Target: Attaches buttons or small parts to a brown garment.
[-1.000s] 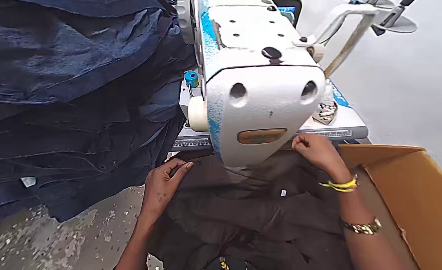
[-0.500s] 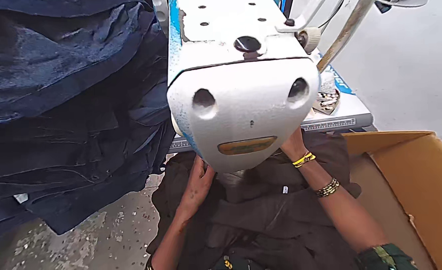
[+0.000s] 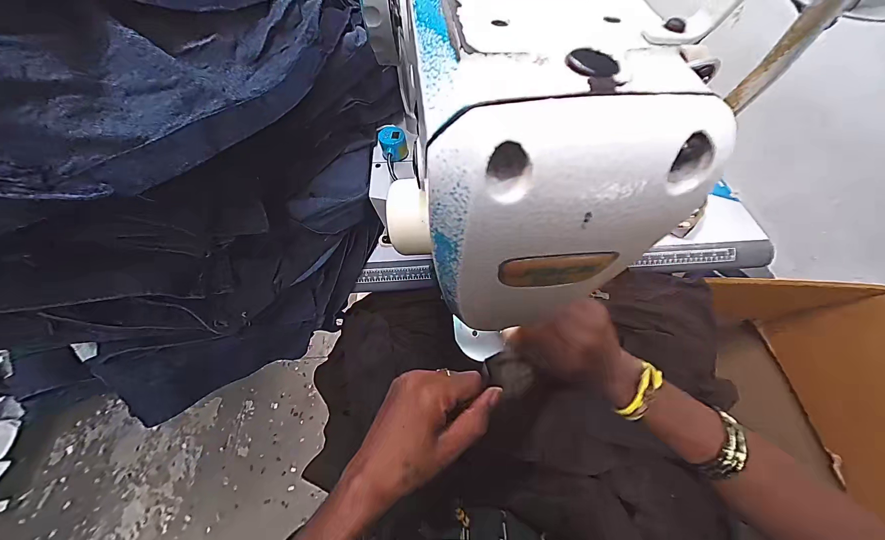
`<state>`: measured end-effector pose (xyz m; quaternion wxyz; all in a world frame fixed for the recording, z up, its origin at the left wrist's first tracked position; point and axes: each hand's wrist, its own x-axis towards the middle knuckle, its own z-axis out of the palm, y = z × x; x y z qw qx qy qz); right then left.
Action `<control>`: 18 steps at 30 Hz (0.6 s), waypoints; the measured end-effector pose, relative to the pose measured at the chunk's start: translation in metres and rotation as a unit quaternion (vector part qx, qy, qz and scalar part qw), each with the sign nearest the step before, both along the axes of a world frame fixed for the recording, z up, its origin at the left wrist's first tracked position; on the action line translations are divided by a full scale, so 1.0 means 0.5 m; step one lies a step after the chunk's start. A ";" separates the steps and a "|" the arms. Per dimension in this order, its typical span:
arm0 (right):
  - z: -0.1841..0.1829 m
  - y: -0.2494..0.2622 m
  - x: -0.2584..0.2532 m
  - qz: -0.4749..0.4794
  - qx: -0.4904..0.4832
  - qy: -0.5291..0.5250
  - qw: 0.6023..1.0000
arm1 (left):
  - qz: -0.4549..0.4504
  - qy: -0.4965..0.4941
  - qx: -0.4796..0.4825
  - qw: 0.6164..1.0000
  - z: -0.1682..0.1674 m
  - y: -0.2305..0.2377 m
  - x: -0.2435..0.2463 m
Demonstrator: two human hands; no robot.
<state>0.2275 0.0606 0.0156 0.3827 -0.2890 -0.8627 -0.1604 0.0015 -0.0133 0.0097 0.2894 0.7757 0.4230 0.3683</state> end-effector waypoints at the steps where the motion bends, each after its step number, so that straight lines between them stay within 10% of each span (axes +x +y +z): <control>1: -0.002 -0.006 -0.018 0.036 0.017 -0.026 0.999 | 0.004 0.006 -0.001 1.000 -0.001 -0.008 -0.002; 15: 0.000 -0.004 -0.054 -0.019 -0.007 -0.038 0.999 | -0.006 -0.005 -0.017 1.000 -0.011 -0.001 0.010; 18: -0.006 -0.021 -0.044 0.072 -0.161 0.069 0.982 | 0.006 -0.051 0.001 0.999 -0.002 -0.001 -0.002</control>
